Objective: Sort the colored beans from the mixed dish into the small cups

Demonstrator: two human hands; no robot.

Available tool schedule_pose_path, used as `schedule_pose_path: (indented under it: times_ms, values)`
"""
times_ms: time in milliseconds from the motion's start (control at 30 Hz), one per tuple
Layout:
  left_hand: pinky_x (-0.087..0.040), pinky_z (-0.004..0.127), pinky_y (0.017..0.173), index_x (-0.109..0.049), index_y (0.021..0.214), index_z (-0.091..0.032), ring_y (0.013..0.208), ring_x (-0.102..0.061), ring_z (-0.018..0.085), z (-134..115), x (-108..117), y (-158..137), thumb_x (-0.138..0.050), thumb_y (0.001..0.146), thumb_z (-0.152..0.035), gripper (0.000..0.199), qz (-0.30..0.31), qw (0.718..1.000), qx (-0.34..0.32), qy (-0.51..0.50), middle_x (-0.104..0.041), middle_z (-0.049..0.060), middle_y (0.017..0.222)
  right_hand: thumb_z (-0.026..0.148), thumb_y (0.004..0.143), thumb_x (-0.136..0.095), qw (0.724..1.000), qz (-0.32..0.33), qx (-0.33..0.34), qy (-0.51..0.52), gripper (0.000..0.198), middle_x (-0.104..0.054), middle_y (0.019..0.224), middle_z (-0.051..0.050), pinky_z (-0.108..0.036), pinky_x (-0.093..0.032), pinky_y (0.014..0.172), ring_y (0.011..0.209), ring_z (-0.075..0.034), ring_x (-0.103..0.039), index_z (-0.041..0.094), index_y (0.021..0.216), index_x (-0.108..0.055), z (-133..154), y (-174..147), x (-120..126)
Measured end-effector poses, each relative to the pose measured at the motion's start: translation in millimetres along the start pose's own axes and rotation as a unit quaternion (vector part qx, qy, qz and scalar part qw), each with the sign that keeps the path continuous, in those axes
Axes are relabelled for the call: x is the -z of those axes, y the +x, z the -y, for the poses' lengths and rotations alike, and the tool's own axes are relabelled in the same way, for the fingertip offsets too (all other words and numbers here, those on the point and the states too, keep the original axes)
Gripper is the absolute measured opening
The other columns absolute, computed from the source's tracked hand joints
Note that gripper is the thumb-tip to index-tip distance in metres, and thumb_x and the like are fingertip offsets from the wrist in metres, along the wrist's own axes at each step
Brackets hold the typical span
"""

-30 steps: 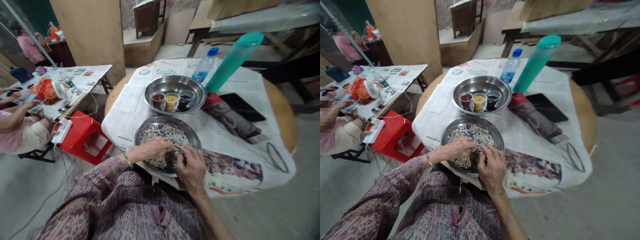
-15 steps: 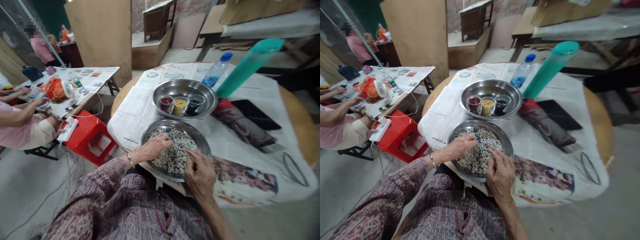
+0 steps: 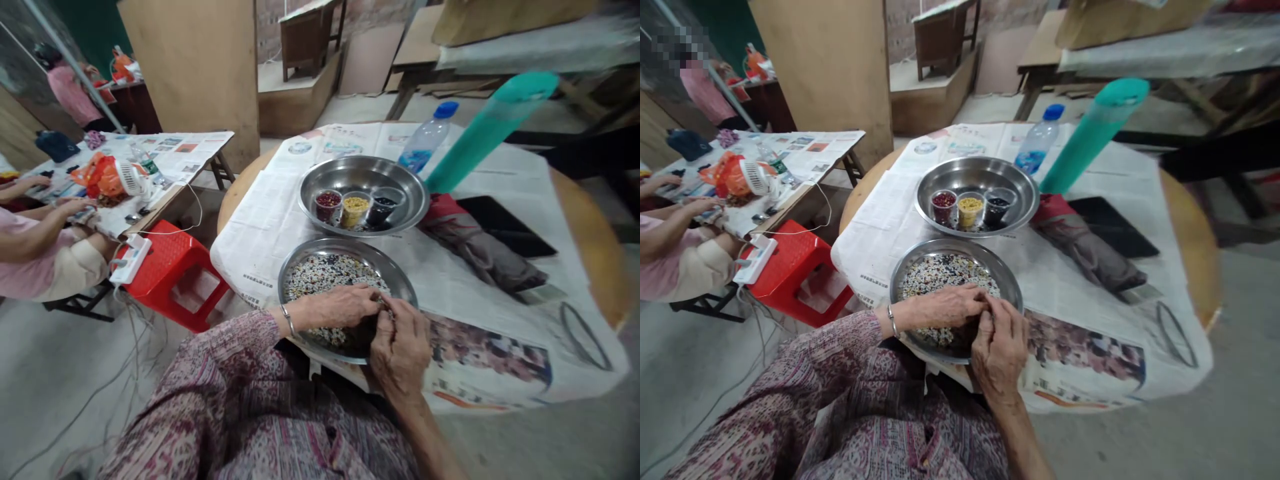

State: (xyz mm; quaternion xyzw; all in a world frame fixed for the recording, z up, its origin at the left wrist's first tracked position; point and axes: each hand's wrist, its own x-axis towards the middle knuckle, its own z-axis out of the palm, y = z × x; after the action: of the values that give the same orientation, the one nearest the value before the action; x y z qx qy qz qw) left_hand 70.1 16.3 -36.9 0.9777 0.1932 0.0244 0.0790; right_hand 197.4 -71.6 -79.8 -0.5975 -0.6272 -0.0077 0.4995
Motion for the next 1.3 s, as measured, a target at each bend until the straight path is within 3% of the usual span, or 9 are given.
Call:
schedule_pose_path:
  times_ms: [167, 300, 400, 600, 833, 933, 1067, 1200, 1300]
  values:
    - [-0.050, 0.032, 0.093, -0.062, 0.103, -0.017, 0.103, -0.057, 0.019, 6, 15, -32, -0.044, 0.096, -0.007, 0.021, -0.023, 0.994, 0.111, -0.007, -0.060, 0.008, 0.108, 0.026, 0.098, -0.044, 1.000, -0.003, 0.004, 0.005, 0.032, -0.067, 0.114, -0.014, -0.045, -0.046, 0.097, 0.110, -0.026, -0.059, 0.018, 0.123, -0.063, -2, -1, -2]
    - [-0.048, 0.035, 0.101, -0.062, 0.107, -0.017, 0.112, -0.054, 0.022, -1, 31, -67, -0.055, 0.099, -0.034, 0.020, -0.029, 0.980, 0.190, -0.044, -0.059, 0.007, 0.110, 0.026, 0.097, -0.045, 1.000, -0.022, -0.003, 0.021, 0.029, -0.069, 0.110, -0.012, -0.045, -0.049, 0.095, 0.105, -0.025, -0.062, 0.019, 0.118, -0.065, -1, -2, -3]
    - [-0.048, 0.039, 0.102, -0.055, 0.126, -0.021, 0.121, -0.050, 0.024, -7, 34, -82, -0.069, 0.089, -0.038, 0.043, -0.019, 0.981, 0.180, -0.072, -0.053, 0.008, 0.124, 0.025, 0.097, -0.046, 0.999, -0.034, -0.005, 0.033, 0.028, -0.071, 0.107, -0.011, -0.044, -0.051, 0.092, 0.102, -0.024, -0.064, 0.019, 0.114, -0.066, -1, -2, -3]
    - [-0.052, 0.030, 0.088, -0.065, 0.108, -0.021, 0.098, -0.060, 0.018, -18, 10, -70, -0.055, 0.095, -0.017, 0.016, 0.016, 0.980, 0.169, -0.103, -0.057, 0.005, 0.106, 0.024, 0.095, -0.048, 0.999, -0.034, -0.009, 0.039, 0.025, -0.073, 0.103, -0.009, -0.044, -0.053, 0.091, 0.098, -0.023, -0.066, 0.020, 0.110, -0.069, -1, -2, -3]
    - [-0.052, 0.031, 0.085, -0.063, 0.114, -0.020, 0.094, -0.061, 0.018, -15, 14, -51, -0.042, 0.100, -0.015, 0.026, 0.001, 0.982, 0.179, -0.068, -0.065, 0.005, 0.099, 0.023, 0.095, -0.050, 0.998, -0.041, 0.014, 0.050, 0.023, -0.073, 0.099, -0.009, -0.040, -0.052, 0.088, 0.093, -0.023, -0.067, 0.018, 0.107, -0.069, -5, -3, -3]
    - [-0.049, 0.039, 0.097, -0.061, 0.124, -0.022, 0.111, -0.056, 0.023, -13, 25, -51, -0.053, 0.100, -0.035, 0.028, -0.015, 0.987, 0.156, -0.035, -0.065, 0.008, 0.116, 0.022, 0.095, -0.050, 0.998, -0.043, 0.016, 0.049, 0.023, -0.073, 0.098, -0.009, -0.040, -0.053, 0.087, 0.092, -0.023, -0.067, 0.018, 0.107, -0.069, -4, -3, -3]
    - [-0.044, 0.050, 0.103, -0.055, 0.135, -0.029, 0.131, -0.041, 0.034, -12, 23, -50, -0.070, 0.085, -0.053, 0.057, -0.023, 0.994, 0.104, -0.008, -0.043, 0.011, 0.148, 0.023, 0.095, -0.048, 0.997, -0.048, 0.001, 0.059, 0.024, -0.073, 0.097, -0.008, -0.040, -0.054, 0.087, 0.092, -0.022, -0.068, 0.020, 0.106, -0.069, 1, -1, -2]
    - [-0.046, 0.037, 0.102, -0.064, 0.117, -0.020, 0.110, -0.055, 0.022, -9, 8, -40, -0.054, 0.098, -0.022, 0.022, 0.011, 0.998, 0.047, -0.036, -0.059, 0.010, 0.118, 0.024, 0.095, -0.048, 0.997, -0.041, -0.020, 0.057, 0.024, -0.073, 0.099, -0.008, -0.041, -0.054, 0.087, 0.093, -0.022, -0.068, 0.021, 0.106, -0.069, 3, 1, -1]
    - [-0.049, 0.031, 0.094, -0.064, 0.108, -0.016, 0.099, -0.059, 0.018, -3, 7, -33, -0.042, 0.098, -0.009, 0.025, 0.008, 0.996, 0.077, -0.052, -0.064, 0.007, 0.101, 0.023, 0.095, -0.048, 0.997, -0.042, -0.019, 0.059, 0.024, -0.073, 0.099, -0.008, -0.040, -0.054, 0.087, 0.093, -0.022, -0.067, 0.021, 0.106, -0.069, 2, 1, -2]
